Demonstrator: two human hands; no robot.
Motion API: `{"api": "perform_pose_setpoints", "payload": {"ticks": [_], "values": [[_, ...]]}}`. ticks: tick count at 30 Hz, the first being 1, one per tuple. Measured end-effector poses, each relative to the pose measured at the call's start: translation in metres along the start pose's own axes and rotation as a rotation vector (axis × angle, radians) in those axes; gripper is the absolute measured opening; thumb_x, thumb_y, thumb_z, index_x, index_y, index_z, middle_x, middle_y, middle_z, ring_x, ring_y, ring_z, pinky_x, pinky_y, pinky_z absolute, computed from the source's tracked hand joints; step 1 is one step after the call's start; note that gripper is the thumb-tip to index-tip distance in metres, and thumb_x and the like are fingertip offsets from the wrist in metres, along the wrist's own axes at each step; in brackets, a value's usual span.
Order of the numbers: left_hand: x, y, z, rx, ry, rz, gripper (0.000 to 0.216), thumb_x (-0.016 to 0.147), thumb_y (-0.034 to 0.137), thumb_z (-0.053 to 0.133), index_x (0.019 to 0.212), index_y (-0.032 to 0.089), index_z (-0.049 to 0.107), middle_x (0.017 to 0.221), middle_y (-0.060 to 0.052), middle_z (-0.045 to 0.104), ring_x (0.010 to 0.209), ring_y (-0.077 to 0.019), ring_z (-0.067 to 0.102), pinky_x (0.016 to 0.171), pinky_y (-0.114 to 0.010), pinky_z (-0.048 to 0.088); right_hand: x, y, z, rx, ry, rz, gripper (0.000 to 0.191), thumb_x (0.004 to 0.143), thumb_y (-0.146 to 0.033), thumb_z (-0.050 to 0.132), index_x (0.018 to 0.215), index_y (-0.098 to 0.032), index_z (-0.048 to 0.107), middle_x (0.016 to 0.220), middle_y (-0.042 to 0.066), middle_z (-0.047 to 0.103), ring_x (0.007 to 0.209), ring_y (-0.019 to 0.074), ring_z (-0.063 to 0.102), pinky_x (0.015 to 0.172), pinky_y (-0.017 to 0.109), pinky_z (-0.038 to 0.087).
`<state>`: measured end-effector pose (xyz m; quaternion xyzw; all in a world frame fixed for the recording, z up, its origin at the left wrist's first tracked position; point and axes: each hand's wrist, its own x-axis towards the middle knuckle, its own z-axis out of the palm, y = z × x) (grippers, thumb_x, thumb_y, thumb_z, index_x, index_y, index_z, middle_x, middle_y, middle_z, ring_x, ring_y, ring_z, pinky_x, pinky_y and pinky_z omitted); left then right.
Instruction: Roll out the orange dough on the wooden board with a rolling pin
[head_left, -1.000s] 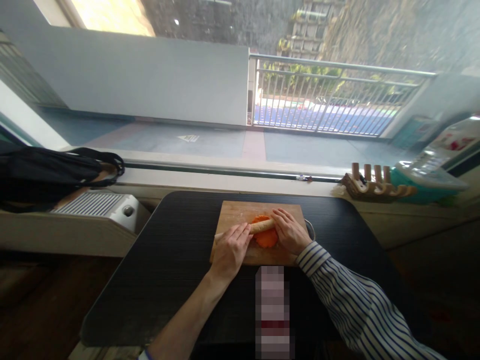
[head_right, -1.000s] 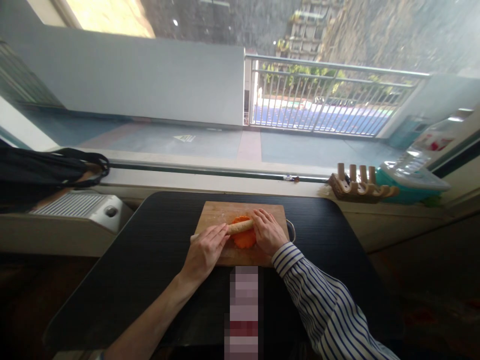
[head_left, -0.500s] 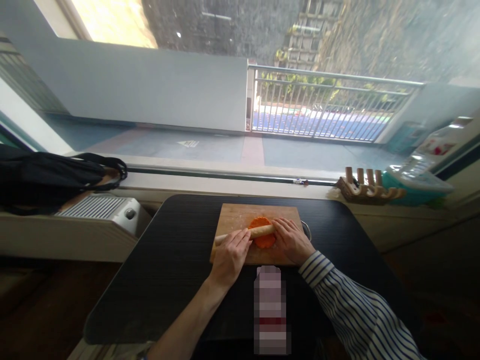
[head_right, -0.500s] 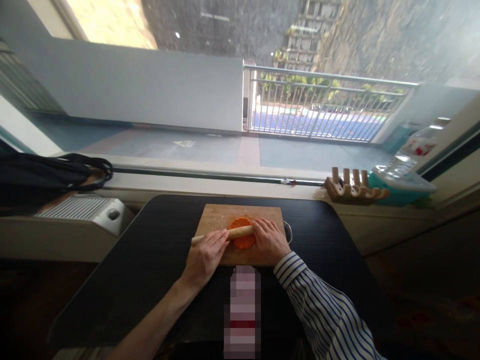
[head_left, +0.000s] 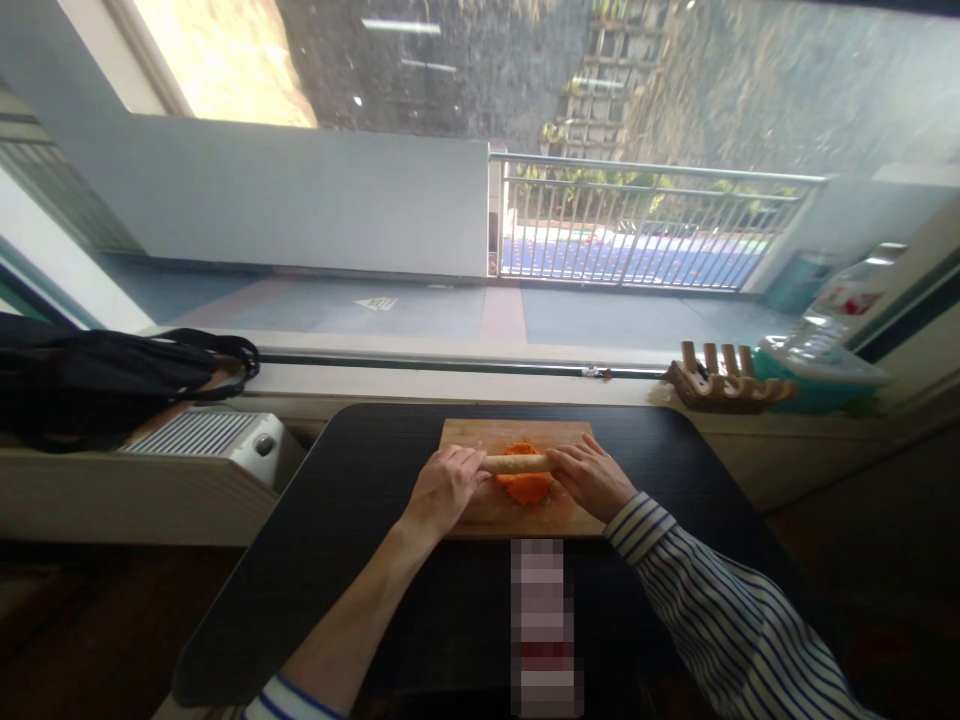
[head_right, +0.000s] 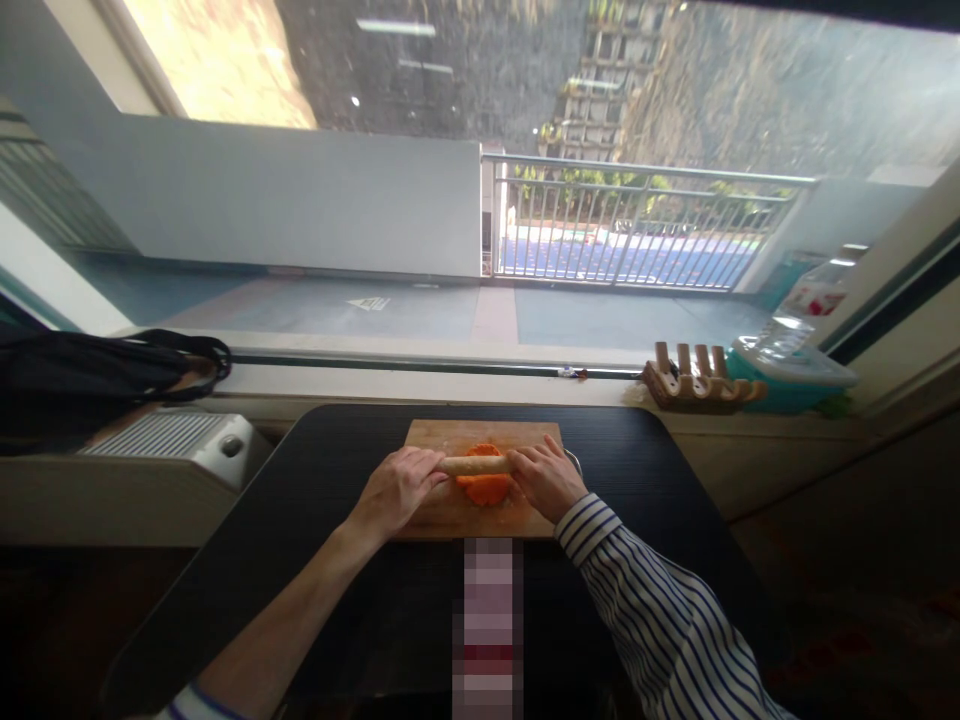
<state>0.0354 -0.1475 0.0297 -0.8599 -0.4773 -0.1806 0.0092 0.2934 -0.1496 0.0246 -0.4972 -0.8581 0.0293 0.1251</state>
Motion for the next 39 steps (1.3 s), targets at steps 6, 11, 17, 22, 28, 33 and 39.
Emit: {"api": "perform_pose_setpoints", "payload": {"ticks": [6,11,17,22,28,33,39], "values": [[0.010,-0.002,0.004,-0.135,-0.071,-0.049,0.011,0.085,0.024,0.061,0.095,0.020,0.064,0.095,-0.003,0.069,0.092,-0.0194,0.061,0.085,-0.031,0.047,0.010,0.002,-0.017,-0.038,-0.036,0.014,0.022,0.086,-0.022,0.055,0.106,-0.022,0.065,0.104,0.006,0.069,0.098,0.0216,0.060,0.102,0.044,0.031],[0.005,0.000,0.010,-0.176,-0.112,-0.097,0.014,0.088,0.029,0.055,0.096,0.019,0.062,0.096,-0.005,0.068,0.094,-0.0199,0.059,0.085,-0.031,0.047,0.025,0.007,-0.016,-0.019,-0.093,0.028,0.022,0.081,-0.023,0.057,0.101,-0.021,0.068,0.100,0.006,0.070,0.098,0.0208,0.061,0.094,0.037,0.035],[0.006,0.000,0.011,-0.177,-0.134,-0.102,0.015,0.086,0.030,0.055,0.094,0.018,0.061,0.096,-0.006,0.066,0.093,-0.0211,0.059,0.084,-0.034,0.047,0.059,0.012,-0.007,0.010,-0.127,0.150,0.032,0.090,-0.026,0.040,0.111,-0.022,0.064,0.115,0.006,0.067,0.108,0.0191,0.058,0.099,0.037,0.033],[0.010,0.001,0.013,-0.130,-0.064,-0.077,0.022,0.090,0.036,0.047,0.087,0.019,0.061,0.095,-0.006,0.067,0.093,-0.0211,0.060,0.085,-0.034,0.047,0.073,0.006,0.008,0.013,-0.122,0.171,0.037,0.095,-0.028,0.030,0.117,-0.022,0.059,0.122,0.008,0.063,0.115,0.0214,0.053,0.105,0.048,0.026],[0.012,0.007,0.037,0.076,0.105,-0.291,0.040,0.096,0.034,0.031,0.107,0.013,0.063,0.116,-0.013,0.065,0.109,-0.0260,0.059,0.092,-0.040,0.046,0.068,-0.001,0.014,-0.040,-0.100,0.183,0.042,0.094,-0.030,0.031,0.130,-0.021,0.050,0.136,0.010,0.051,0.125,0.0233,0.045,0.108,0.055,0.019],[0.005,0.013,0.043,0.125,0.088,-0.255,0.048,0.096,0.036,0.030,0.125,0.007,0.056,0.130,-0.015,0.057,0.124,-0.0277,0.049,0.104,-0.042,0.038,0.063,-0.003,0.011,-0.084,-0.137,0.157,0.044,0.092,-0.031,0.033,0.132,-0.022,0.049,0.138,0.009,0.051,0.128,0.0239,0.041,0.108,0.054,0.022],[-0.005,0.023,0.040,0.132,0.054,-0.214,0.050,0.097,0.034,0.028,0.129,0.006,0.054,0.136,-0.013,0.052,0.128,-0.0274,0.045,0.107,-0.042,0.035,0.050,-0.006,0.013,-0.177,-0.132,0.157,0.046,0.092,-0.031,0.033,0.135,-0.021,0.047,0.145,0.010,0.042,0.134,0.0253,0.034,0.109,0.052,0.021]]}}
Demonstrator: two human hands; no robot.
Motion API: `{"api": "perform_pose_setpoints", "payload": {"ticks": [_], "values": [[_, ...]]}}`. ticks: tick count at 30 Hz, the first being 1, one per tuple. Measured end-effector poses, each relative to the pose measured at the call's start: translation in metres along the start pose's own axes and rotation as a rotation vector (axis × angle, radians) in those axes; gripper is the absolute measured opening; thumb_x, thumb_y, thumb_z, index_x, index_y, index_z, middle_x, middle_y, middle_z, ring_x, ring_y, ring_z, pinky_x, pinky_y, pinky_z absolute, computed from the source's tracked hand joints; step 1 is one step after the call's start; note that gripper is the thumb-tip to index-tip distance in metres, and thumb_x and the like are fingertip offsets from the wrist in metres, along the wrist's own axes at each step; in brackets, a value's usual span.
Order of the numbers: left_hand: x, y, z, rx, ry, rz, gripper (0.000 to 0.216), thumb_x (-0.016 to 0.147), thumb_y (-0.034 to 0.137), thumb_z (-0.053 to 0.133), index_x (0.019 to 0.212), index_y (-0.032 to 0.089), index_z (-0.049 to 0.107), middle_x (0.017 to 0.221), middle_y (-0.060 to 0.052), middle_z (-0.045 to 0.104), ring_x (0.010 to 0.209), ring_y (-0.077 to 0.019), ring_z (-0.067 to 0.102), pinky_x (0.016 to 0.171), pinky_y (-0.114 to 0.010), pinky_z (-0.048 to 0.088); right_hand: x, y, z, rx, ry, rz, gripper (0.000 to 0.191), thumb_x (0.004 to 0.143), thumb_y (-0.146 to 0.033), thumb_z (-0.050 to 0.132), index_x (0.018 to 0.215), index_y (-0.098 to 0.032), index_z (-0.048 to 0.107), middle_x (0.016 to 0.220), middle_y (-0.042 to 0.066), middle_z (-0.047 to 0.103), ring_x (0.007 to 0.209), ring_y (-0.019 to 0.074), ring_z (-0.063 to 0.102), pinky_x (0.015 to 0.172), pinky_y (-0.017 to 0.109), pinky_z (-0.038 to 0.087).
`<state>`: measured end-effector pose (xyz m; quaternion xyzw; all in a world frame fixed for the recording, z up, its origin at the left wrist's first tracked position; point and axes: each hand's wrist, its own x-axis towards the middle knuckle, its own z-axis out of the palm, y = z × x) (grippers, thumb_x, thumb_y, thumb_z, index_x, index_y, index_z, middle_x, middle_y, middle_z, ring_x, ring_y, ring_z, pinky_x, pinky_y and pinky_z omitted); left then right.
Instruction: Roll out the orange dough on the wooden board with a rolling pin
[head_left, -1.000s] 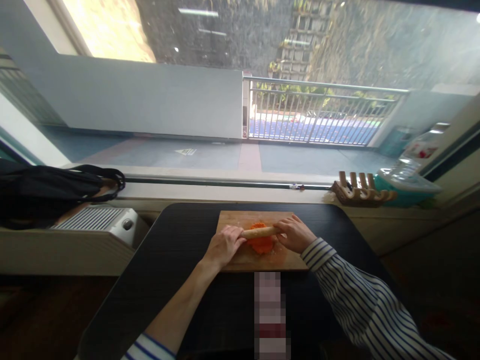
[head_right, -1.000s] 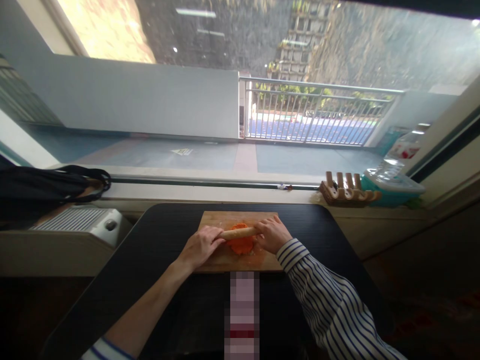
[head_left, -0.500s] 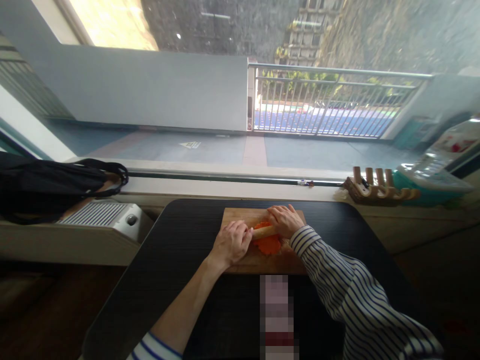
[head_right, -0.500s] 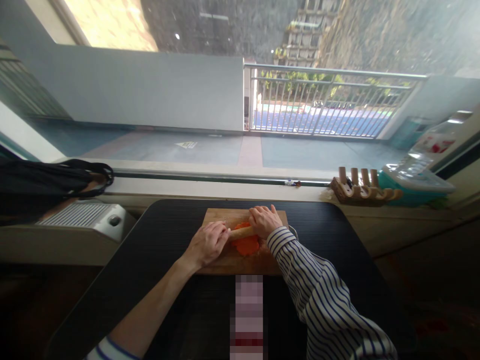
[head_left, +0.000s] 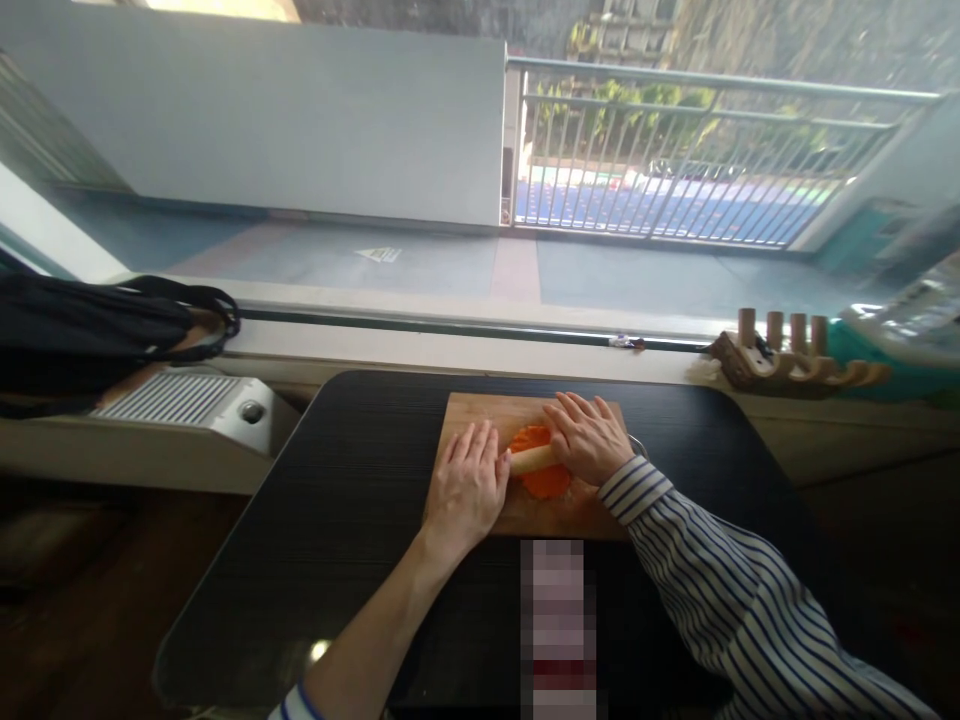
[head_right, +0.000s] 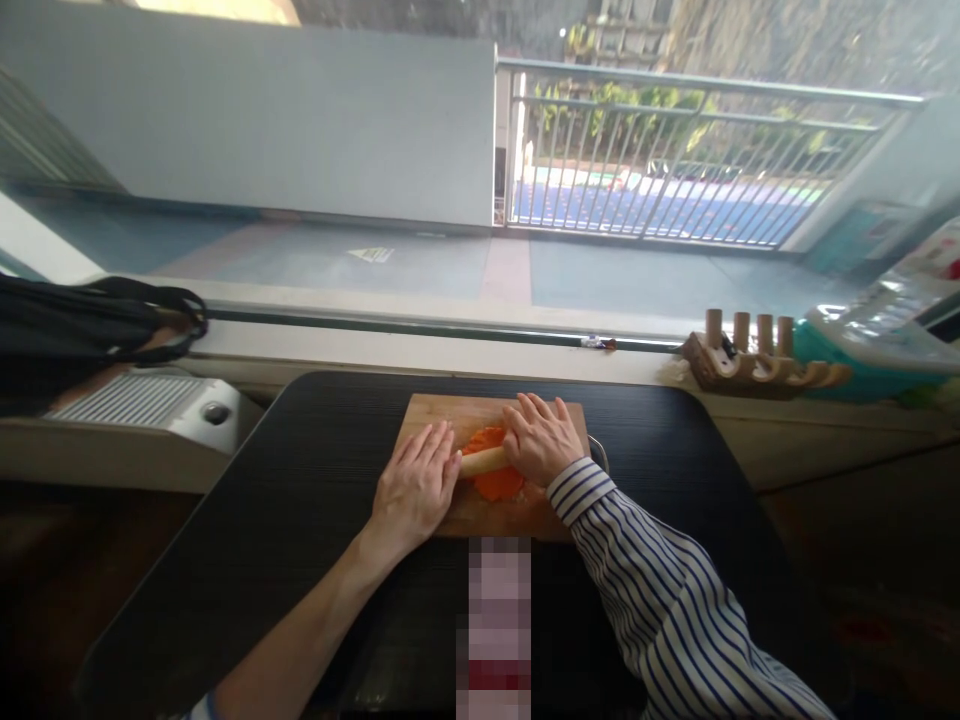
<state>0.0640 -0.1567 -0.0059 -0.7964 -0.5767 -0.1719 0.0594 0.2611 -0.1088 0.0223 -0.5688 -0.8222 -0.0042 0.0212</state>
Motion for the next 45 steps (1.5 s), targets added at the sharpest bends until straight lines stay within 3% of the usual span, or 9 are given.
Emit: {"api": "perform_pose_setpoints", "payload": {"ticks": [18,26,45], "values": [[-0.020,0.008,-0.002,-0.077,-0.032,-0.002,0.047,0.097,0.034,0.029,0.127,0.009,0.055,0.135,-0.015,0.052,0.125,-0.0278,0.049,0.105,-0.045,0.039,-0.030,-0.007,0.006,0.007,0.111,-0.017,0.046,0.091,-0.027,0.032,0.134,-0.017,0.048,0.145,0.012,0.042,0.134,0.0259,0.034,0.109,0.051,0.018],[-0.023,0.011,-0.007,-0.066,-0.018,0.026,0.046,0.097,0.033,0.031,0.126,0.010,0.056,0.137,-0.015,0.050,0.126,-0.0280,0.049,0.105,-0.045,0.039,-0.041,-0.008,0.013,0.020,0.126,0.019,0.048,0.094,-0.028,0.027,0.137,-0.016,0.045,0.147,0.011,0.040,0.135,0.0247,0.034,0.109,0.049,0.022],[-0.038,0.017,-0.012,-0.070,0.007,0.076,0.041,0.095,0.032,0.037,0.126,0.013,0.056,0.134,-0.014,0.054,0.121,-0.0275,0.053,0.103,-0.045,0.040,-0.074,-0.015,0.018,0.051,0.157,0.042,0.051,0.098,-0.033,0.023,0.141,-0.012,0.039,0.145,0.009,0.042,0.135,0.0228,0.034,0.111,0.042,0.019]]}}
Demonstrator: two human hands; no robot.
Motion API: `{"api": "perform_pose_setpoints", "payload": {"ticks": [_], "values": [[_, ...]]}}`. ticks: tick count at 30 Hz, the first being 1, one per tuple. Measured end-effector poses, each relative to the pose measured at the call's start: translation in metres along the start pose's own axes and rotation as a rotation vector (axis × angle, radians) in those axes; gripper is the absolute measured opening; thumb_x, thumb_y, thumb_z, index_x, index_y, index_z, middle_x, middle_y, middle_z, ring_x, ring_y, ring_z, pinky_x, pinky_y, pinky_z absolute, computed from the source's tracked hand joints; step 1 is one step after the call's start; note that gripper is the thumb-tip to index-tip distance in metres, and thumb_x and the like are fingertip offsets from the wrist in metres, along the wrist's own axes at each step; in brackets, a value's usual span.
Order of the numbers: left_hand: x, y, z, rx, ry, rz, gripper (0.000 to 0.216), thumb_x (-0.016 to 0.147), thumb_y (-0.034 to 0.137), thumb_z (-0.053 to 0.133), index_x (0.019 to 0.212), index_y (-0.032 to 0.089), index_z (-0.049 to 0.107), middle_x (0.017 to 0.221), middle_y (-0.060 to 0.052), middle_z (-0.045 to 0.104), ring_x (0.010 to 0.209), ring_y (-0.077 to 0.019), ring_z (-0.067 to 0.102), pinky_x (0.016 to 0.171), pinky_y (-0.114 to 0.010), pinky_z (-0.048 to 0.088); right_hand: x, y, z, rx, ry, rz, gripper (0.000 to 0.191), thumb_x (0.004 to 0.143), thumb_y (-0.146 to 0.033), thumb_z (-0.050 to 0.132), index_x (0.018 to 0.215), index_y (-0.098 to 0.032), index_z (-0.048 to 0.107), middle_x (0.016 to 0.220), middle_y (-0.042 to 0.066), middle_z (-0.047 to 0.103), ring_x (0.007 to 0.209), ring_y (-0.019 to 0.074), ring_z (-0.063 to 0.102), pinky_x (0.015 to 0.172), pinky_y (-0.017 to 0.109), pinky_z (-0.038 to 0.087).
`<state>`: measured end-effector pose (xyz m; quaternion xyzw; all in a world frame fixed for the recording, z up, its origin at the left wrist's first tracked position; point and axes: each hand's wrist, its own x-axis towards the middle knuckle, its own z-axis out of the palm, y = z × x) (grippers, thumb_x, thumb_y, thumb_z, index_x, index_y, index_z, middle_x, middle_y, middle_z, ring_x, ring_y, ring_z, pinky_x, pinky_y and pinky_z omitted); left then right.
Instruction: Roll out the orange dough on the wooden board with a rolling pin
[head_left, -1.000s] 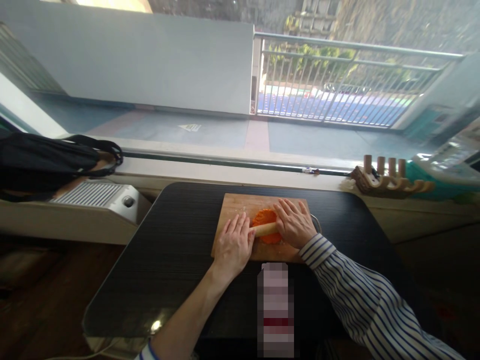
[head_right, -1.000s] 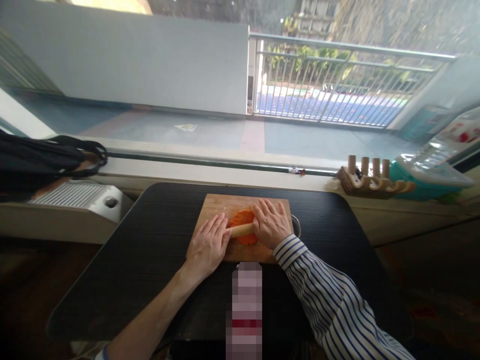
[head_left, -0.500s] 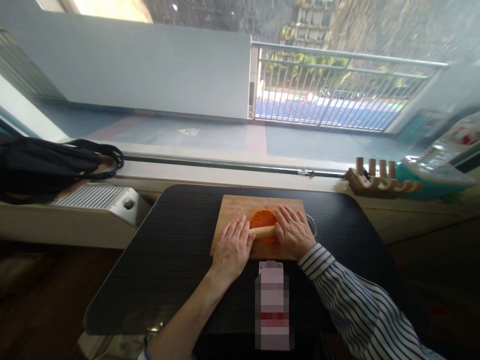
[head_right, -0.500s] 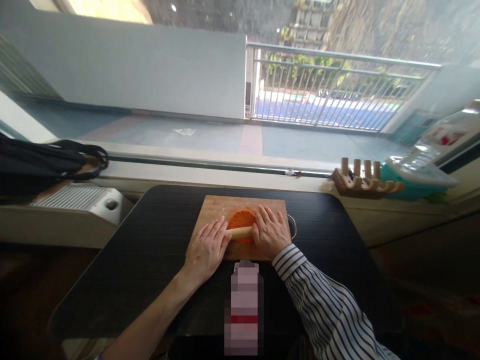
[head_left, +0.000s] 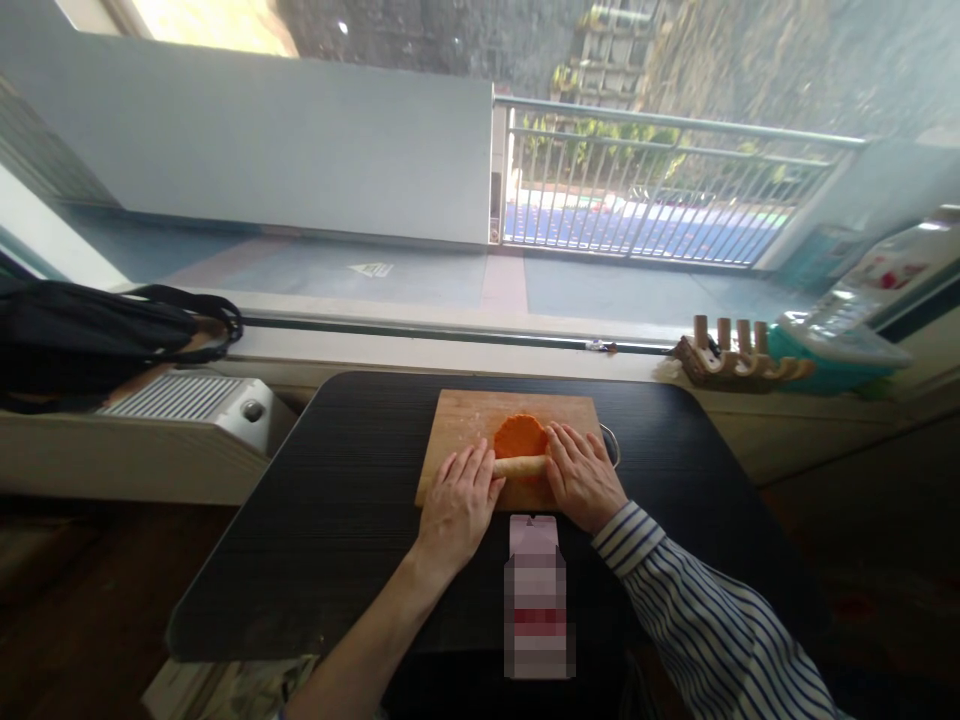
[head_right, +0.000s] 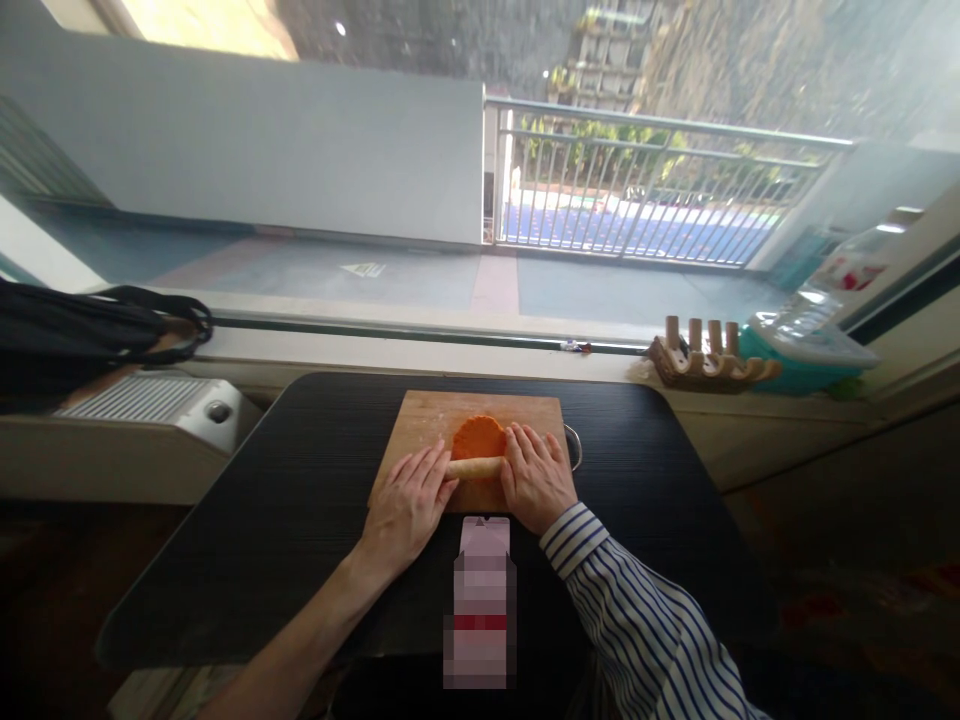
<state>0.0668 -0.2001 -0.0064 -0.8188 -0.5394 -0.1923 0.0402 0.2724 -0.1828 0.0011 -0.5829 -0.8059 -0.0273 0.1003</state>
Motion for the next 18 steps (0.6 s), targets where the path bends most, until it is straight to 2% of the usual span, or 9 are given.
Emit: {"api": "perform_pose_setpoints", "payload": {"ticks": [14,18], "values": [[-0.004,-0.008,-0.008,-0.066,-0.072,0.053,0.038,0.088,0.014,0.045,0.124,0.018,0.056,0.125,-0.011,0.062,0.114,-0.0245,0.058,0.098,-0.042,0.043,-0.015,-0.001,0.004,-0.004,0.086,-0.021,0.049,0.098,-0.032,0.028,0.141,-0.013,0.040,0.145,0.009,0.043,0.134,0.0229,0.036,0.109,0.040,0.021],[-0.003,-0.012,-0.009,-0.103,-0.079,0.078,0.035,0.087,0.013,0.045,0.120,0.018,0.057,0.120,-0.010,0.065,0.110,-0.0231,0.060,0.093,-0.040,0.045,-0.013,0.004,0.003,0.053,0.087,-0.070,0.048,0.098,-0.034,0.028,0.138,-0.012,0.043,0.140,0.011,0.049,0.130,0.0223,0.041,0.106,0.039,0.027]]}}
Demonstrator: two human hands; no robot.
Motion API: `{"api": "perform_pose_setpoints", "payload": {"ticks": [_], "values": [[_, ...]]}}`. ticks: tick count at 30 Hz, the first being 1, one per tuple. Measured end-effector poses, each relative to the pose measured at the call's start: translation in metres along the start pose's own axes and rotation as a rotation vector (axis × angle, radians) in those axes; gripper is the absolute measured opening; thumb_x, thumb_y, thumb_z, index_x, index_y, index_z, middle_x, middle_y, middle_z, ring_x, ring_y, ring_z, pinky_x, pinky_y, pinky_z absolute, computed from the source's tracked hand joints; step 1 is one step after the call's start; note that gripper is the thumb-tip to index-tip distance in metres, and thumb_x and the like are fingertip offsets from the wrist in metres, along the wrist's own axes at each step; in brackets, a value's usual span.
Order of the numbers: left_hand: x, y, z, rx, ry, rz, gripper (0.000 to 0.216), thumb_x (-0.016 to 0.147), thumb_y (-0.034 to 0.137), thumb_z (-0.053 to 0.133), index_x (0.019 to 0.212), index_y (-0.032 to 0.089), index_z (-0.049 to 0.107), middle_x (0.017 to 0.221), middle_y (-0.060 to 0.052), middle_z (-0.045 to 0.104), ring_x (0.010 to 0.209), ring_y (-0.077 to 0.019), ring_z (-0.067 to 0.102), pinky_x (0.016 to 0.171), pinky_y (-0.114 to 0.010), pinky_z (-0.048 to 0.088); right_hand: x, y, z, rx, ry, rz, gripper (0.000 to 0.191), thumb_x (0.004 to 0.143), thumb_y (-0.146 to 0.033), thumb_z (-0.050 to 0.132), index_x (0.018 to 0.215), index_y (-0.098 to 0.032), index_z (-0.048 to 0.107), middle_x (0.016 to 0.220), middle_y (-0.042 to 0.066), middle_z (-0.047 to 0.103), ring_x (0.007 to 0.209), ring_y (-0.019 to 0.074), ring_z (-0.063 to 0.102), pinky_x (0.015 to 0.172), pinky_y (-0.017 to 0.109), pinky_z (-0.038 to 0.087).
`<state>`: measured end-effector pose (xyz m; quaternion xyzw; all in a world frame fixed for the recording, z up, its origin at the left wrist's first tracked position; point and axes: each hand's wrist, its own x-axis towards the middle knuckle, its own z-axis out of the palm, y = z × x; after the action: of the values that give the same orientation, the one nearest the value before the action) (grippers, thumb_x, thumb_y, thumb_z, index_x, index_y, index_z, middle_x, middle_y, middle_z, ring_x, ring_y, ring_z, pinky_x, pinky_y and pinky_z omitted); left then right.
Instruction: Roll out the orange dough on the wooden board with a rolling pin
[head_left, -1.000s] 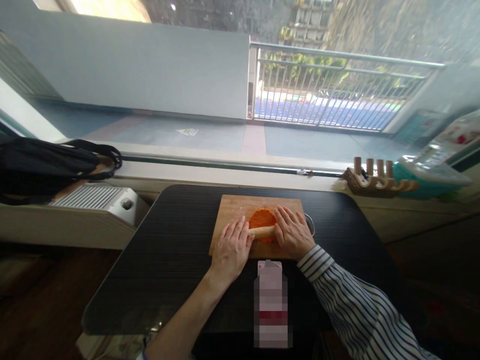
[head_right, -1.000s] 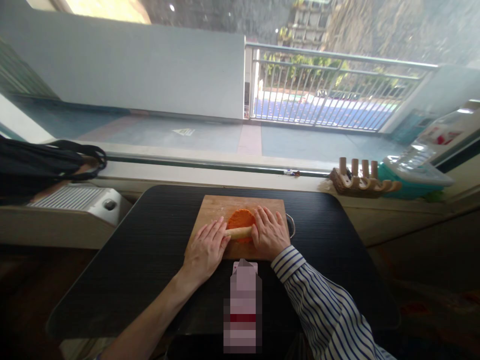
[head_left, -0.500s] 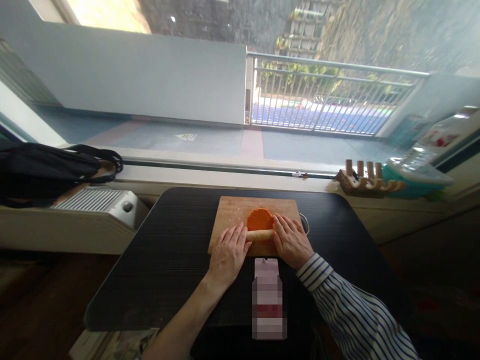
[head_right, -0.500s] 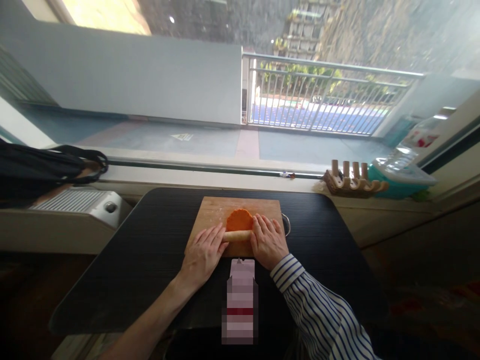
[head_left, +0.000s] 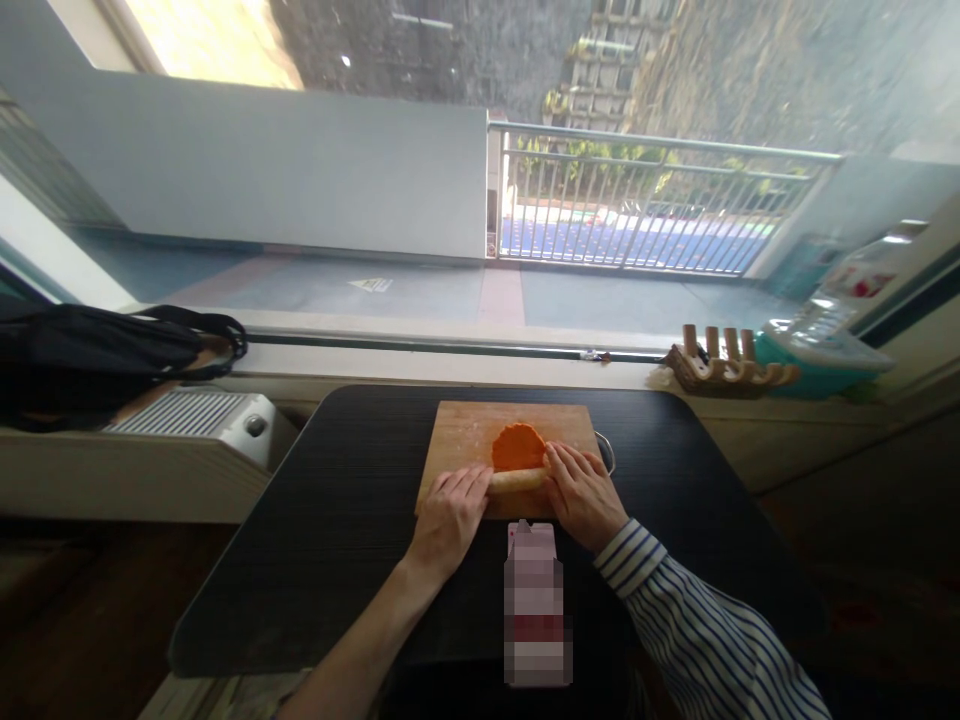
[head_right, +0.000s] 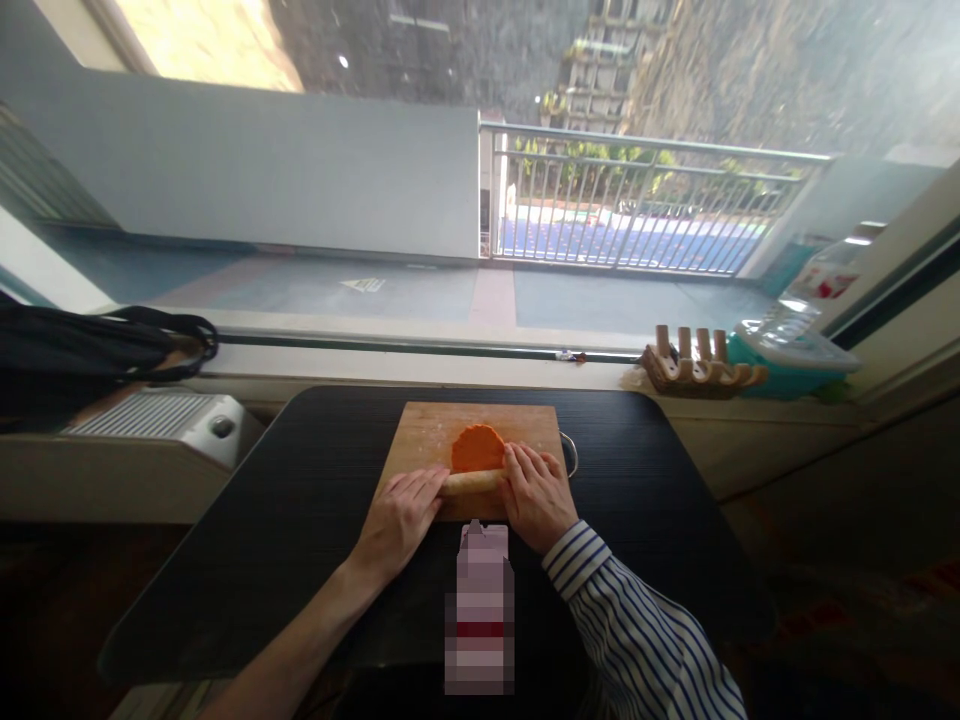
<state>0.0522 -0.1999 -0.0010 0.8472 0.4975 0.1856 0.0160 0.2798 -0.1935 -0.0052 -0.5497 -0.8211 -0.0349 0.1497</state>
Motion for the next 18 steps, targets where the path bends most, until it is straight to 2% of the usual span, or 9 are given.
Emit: {"api": "perform_pose_setpoints", "payload": {"ticks": [6,11,18], "values": [[0.016,-0.005,-0.014,-0.034,-0.062,0.030,0.028,0.089,0.018,0.051,0.116,0.018,0.057,0.116,-0.008,0.067,0.104,-0.0214,0.062,0.091,-0.038,0.045,0.013,0.009,-0.011,0.092,-0.031,0.007,0.040,0.097,-0.034,0.034,0.129,-0.019,0.053,0.131,0.008,0.057,0.121,0.0212,0.049,0.098,0.035,0.036],[0.039,-0.010,-0.025,-0.069,-0.113,0.037,0.024,0.090,0.023,0.051,0.113,0.019,0.057,0.114,-0.007,0.067,0.103,-0.0211,0.062,0.090,-0.036,0.045,0.028,0.012,-0.022,0.098,-0.011,0.027,0.037,0.096,-0.031,0.035,0.125,-0.019,0.056,0.129,0.008,0.058,0.116,0.0211,0.051,0.095,0.035,0.038],[0.056,-0.018,-0.023,-0.084,-0.139,0.036,0.022,0.090,0.024,0.052,0.111,0.019,0.059,0.111,-0.006,0.068,0.102,-0.0209,0.062,0.090,-0.036,0.045,0.041,0.021,-0.016,0.085,-0.049,0.027,0.033,0.096,-0.032,0.037,0.117,-0.023,0.060,0.126,0.007,0.060,0.112,0.0216,0.054,0.090,0.036,0.041]]}}
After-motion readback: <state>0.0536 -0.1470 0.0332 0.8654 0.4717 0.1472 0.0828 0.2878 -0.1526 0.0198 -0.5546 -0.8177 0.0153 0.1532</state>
